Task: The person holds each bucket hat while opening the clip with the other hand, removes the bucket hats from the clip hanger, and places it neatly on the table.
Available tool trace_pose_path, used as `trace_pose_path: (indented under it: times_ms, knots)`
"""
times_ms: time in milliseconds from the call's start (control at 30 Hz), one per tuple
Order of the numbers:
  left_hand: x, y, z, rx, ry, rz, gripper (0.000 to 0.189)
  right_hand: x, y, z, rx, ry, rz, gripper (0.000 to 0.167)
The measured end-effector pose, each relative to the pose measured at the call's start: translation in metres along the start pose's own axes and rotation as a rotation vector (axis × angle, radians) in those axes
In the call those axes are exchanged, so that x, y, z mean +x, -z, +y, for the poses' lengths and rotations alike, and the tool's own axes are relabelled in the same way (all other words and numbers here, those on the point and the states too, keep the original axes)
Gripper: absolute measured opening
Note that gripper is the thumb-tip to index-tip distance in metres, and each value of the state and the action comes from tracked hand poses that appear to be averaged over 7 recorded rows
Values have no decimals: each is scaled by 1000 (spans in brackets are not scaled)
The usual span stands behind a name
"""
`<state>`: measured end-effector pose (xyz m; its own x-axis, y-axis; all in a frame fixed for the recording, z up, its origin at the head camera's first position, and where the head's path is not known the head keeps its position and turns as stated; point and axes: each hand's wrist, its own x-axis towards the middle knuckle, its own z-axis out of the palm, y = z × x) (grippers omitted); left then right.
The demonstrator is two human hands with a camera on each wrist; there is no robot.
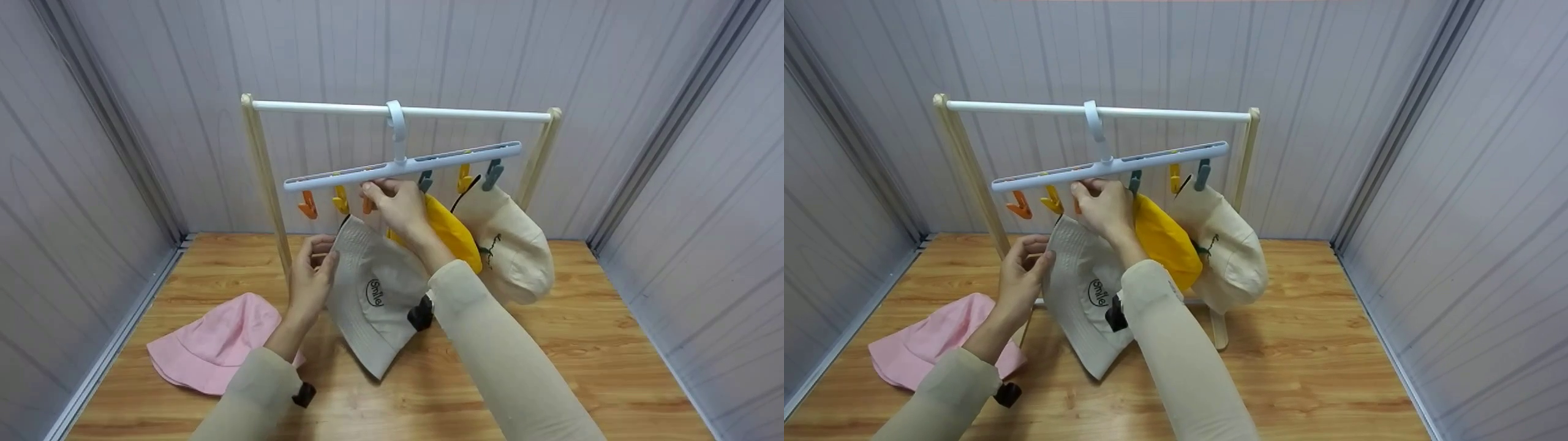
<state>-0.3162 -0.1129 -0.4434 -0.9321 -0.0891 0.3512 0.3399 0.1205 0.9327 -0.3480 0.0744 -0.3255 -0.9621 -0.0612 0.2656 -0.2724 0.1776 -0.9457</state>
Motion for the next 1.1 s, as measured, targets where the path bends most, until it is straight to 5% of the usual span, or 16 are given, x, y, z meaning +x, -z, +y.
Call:
trace_pose_path:
  times_ms: [1100]
  knots:
    - [1, -3, -2, 21, 3, 25, 21, -3, 2, 3, -24, 1, -31, 32]
